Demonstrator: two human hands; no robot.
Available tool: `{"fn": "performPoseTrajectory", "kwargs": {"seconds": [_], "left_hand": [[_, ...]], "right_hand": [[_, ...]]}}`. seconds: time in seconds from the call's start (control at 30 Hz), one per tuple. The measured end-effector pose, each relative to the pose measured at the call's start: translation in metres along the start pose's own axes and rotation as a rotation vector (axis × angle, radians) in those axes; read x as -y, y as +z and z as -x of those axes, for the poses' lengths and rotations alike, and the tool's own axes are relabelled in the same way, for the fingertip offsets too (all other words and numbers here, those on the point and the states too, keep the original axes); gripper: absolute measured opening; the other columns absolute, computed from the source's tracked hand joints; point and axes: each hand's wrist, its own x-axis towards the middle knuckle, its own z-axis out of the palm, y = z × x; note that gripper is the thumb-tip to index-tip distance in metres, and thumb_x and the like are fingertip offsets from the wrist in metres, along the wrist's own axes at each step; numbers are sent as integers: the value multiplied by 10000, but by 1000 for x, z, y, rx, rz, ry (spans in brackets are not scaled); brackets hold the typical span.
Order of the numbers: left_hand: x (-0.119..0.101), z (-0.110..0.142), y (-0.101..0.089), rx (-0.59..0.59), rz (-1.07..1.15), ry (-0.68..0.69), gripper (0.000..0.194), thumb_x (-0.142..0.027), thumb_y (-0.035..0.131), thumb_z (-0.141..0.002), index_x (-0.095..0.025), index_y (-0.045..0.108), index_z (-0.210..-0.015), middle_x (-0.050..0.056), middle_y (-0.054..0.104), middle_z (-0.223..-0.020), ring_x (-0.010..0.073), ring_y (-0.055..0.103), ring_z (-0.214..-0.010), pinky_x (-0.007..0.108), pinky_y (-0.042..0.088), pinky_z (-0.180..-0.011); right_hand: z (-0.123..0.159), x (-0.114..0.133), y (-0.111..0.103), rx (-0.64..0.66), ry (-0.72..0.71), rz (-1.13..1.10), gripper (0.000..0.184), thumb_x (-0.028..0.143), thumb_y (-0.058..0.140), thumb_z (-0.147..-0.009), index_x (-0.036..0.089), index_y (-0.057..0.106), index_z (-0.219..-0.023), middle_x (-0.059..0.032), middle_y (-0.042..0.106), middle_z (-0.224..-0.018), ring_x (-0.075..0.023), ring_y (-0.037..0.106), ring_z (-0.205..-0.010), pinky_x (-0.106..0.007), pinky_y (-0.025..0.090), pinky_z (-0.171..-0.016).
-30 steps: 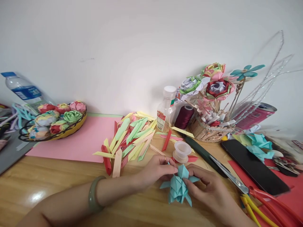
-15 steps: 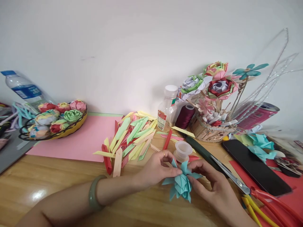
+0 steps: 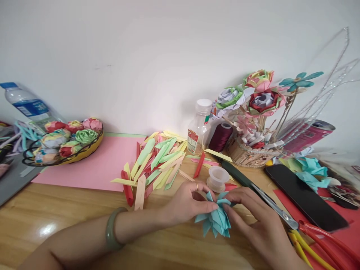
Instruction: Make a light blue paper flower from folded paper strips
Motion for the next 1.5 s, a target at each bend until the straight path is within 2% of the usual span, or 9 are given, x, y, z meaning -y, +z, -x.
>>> {"fn": "performPoseTrajectory", "kwargs": {"seconds": [0.2,0.4,0.6,0.83,1.0,1.1,1.23,1.4,1.5], "left_hand": [[-2,1,1,-5,42,-47,316,-347,743,-557,-111,621,-730,19,588,-660,104,521,-608,235,406,-591],[-5,0,1,-50,152,-80,297,-343,752,-542,-100,646,-676,11,599,-633,92,509,-586,237,405,-614],[-7,1,1,-123,146,54,307,-383,735,-587,-109,610,-648,35,604,-688,113,527,-640,250,428,-650],[-4,6,4,-111,52,301,155,-260,672,-696,-134,584,-673,52,607,-805,145,571,-783,268,454,-731],[-3,10,5,-135,6,397,65,-194,644,-733,-143,610,-711,52,600,-841,140,581,-826,268,470,-754],[-1,13,5,-116,-19,460,31,-167,639,-740,-154,613,-730,46,595,-863,136,579,-849,270,473,-775],[2,16,4,-114,-52,511,27,-147,632,-747,-167,615,-747,39,591,-882,134,575,-863,270,476,-785],[3,14,4,-160,-44,497,29,-156,631,-748,-163,607,-734,41,585,-873,142,568,-866,283,480,-787],[4,13,3,-149,-23,497,41,-162,633,-744,-159,593,-740,44,569,-889,150,569,-876,293,483,-788]], "right_hand": [[0,-1,-4,69,-75,4,151,143,522,-794,242,573,-896,-39,622,-820,-165,612,-758,-257,502,-622],[3,-2,-5,39,-183,0,217,79,492,-774,232,568,-907,-31,631,-805,-137,619,-722,-226,500,-599],[9,-5,-2,-66,-288,228,260,103,566,-755,246,566,-972,-7,673,-779,-143,636,-691,-263,497,-643],[6,7,2,-119,-187,155,194,92,536,-778,240,527,-904,-16,657,-767,-150,634,-717,-263,513,-627],[7,14,3,-218,-95,118,114,119,513,-798,225,517,-841,-42,627,-779,-160,624,-723,-265,503,-582],[11,12,3,-256,-128,176,138,96,525,-784,213,533,-858,-55,615,-811,-159,618,-726,-275,502,-609],[13,8,3,-204,-209,151,240,38,548,-752,216,537,-912,-40,642,-821,-150,620,-758,-260,504,-651],[11,13,4,-168,13,-21,123,112,516,-801,225,520,-849,-21,611,-771,-141,594,-712,-244,490,-599],[8,17,1,-134,76,-75,83,163,506,-809,224,529,-859,-28,599,-816,-153,581,-748,-260,487,-630]]}}
